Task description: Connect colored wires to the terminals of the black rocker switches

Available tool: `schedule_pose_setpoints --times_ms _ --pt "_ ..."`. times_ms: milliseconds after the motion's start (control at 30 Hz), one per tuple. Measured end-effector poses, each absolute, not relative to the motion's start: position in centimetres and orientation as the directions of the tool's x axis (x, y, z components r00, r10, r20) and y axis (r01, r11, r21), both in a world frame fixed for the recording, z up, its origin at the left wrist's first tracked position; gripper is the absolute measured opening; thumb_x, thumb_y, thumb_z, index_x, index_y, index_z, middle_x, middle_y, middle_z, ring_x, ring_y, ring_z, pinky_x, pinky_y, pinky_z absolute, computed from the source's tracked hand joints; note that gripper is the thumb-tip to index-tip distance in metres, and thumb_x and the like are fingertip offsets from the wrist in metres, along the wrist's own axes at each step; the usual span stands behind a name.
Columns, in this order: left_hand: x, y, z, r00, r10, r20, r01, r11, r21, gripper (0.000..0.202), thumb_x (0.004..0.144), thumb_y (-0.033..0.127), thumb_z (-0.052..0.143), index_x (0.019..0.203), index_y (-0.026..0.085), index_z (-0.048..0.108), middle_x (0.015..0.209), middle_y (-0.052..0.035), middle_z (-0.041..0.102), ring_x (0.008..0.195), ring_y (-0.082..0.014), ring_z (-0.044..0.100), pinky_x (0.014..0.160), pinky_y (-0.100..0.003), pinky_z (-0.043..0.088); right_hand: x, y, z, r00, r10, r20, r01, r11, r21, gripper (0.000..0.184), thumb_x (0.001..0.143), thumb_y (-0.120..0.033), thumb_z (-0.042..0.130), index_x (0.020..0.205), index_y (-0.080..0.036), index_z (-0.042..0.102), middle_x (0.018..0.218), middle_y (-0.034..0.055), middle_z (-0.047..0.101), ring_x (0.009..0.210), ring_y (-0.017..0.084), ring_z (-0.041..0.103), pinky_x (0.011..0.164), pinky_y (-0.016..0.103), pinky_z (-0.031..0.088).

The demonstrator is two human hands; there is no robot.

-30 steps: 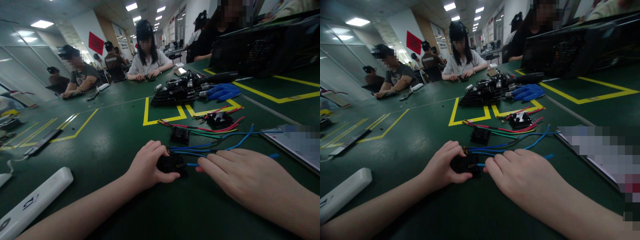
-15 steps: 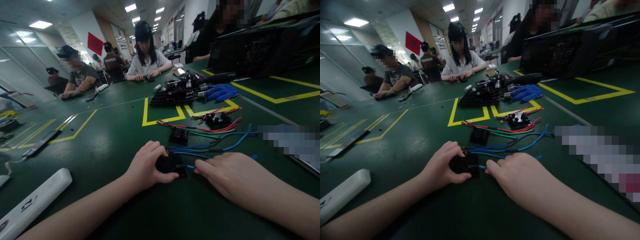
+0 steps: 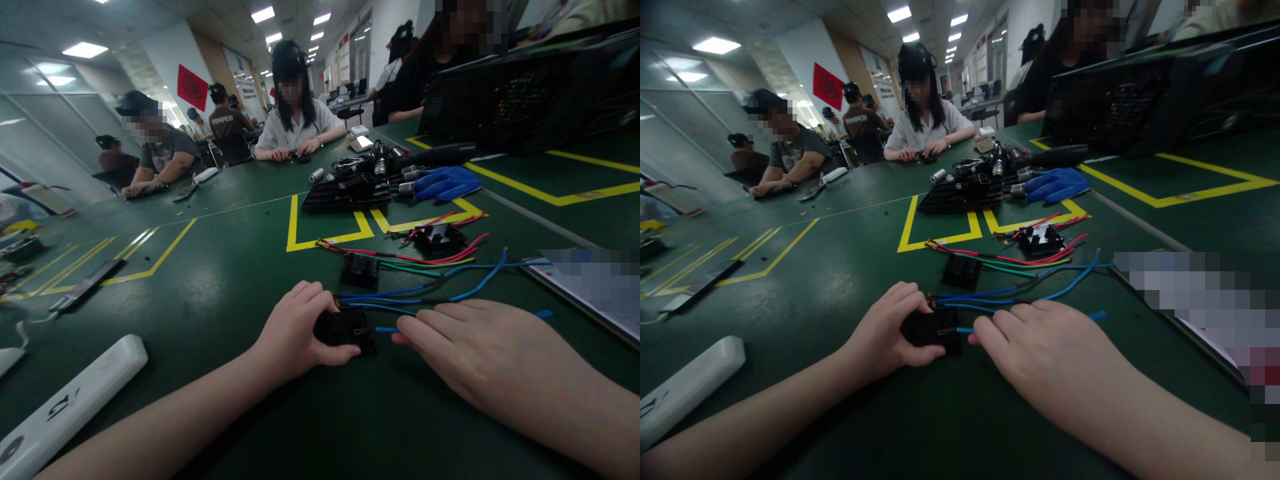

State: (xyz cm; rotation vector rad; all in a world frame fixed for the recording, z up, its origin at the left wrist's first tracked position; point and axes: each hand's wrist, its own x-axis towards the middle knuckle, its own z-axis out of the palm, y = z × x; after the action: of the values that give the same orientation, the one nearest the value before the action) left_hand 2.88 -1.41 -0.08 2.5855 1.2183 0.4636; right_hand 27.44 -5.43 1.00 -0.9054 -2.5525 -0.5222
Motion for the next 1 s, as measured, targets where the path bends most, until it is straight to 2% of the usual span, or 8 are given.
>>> schedule_pose_setpoints --times_ms 133,233,333,500,633,800,1000 --pt "2.9 -1.5 0.2 0.600 0.780 0.181 0.698 -0.620 0.357 0.043 0.064 0.035 0.085 0.080 0.021 0.048 0.083 -0.0002 0.052 0.081 -0.0217 0.049 0.067 -0.032 0.041 27.6 -4.9 0.1 -0.709 0.634 0.309 0.674 0.738 0.034 0.023 0.095 -0.018 0.048 0.073 -0.023 0.055 0.056 -0.0028 0.065 0.043 0.016 0.059 0.044 0.029 0.031" --pt "3.0 -1.5 0.2 0.599 0.780 0.179 0.698 -0.619 0.360 0.042 0.064 0.035 0.085 0.080 0.021 0.048 0.084 -0.0001 0.053 0.081 -0.0217 0.049 0.068 -0.032 0.041 27.6 -4.7 -0.2 -0.705 0.655 0.272 0.677 0.735 -0.014 0.021 0.094 -0.018 0.049 0.074 -0.023 0.054 0.057 -0.0034 0.066 0.044 0.016 0.062 0.044 0.029 0.030" --pt "3.0 -1.5 0.2 0.597 0.782 0.180 0.698 -0.617 0.363 0.042 0.065 0.036 0.084 0.080 0.021 0.049 0.084 0.0000 0.053 0.081 -0.0216 0.049 0.068 -0.032 0.042 27.7 -4.7 -0.1 -0.710 0.640 0.294 0.674 0.739 0.019 0.023 0.095 -0.018 0.047 0.074 -0.023 0.054 0.056 -0.0028 0.066 0.043 0.017 0.061 0.045 0.029 0.030" --pt "3.0 -1.5 0.1 0.600 0.778 0.186 0.696 -0.623 0.357 0.041 0.065 0.035 0.084 0.080 0.021 0.049 0.083 -0.0002 0.053 0.080 -0.0216 0.049 0.068 -0.032 0.041 27.5 -5.1 0.9 -0.717 0.520 0.464 0.649 0.742 0.171 0.035 0.101 -0.018 0.035 0.073 -0.022 0.056 0.058 0.0002 0.062 0.046 0.018 0.058 0.051 0.031 0.036" --pt "3.0 -1.5 0.2 0.595 0.782 0.183 0.706 -0.618 0.346 0.040 0.065 0.036 0.083 0.080 0.021 0.049 0.084 -0.0003 0.054 0.080 -0.0216 0.049 0.067 -0.032 0.041 27.2 -5.6 1.4 -0.715 0.480 0.508 0.647 0.729 0.223 0.036 0.101 -0.017 0.035 0.075 -0.020 0.060 0.060 0.0014 0.062 0.050 0.018 0.058 0.053 0.032 0.036" --pt "3.1 -1.5 0.2 0.598 0.780 0.183 0.705 -0.621 0.343 0.039 0.066 0.037 0.082 0.080 0.021 0.049 0.084 -0.0005 0.054 0.080 -0.0216 0.049 0.067 -0.032 0.041 27.5 -5.4 0.8 -0.691 0.527 0.494 0.663 0.734 0.146 0.035 0.101 -0.018 0.036 0.074 -0.021 0.059 0.060 0.0005 0.064 0.050 0.016 0.059 0.054 0.030 0.038" --pt "2.9 -1.4 0.1 0.603 0.776 0.185 0.695 -0.625 0.356 0.039 0.067 0.038 0.082 0.081 0.021 0.050 0.084 -0.0007 0.054 0.080 -0.0215 0.049 0.067 -0.032 0.041 27.9 -4.7 -0.6 -0.709 0.640 0.297 0.679 0.733 0.040 0.021 0.095 -0.019 0.047 0.076 -0.023 0.055 0.059 -0.0023 0.066 0.046 0.017 0.062 0.046 0.029 0.033"
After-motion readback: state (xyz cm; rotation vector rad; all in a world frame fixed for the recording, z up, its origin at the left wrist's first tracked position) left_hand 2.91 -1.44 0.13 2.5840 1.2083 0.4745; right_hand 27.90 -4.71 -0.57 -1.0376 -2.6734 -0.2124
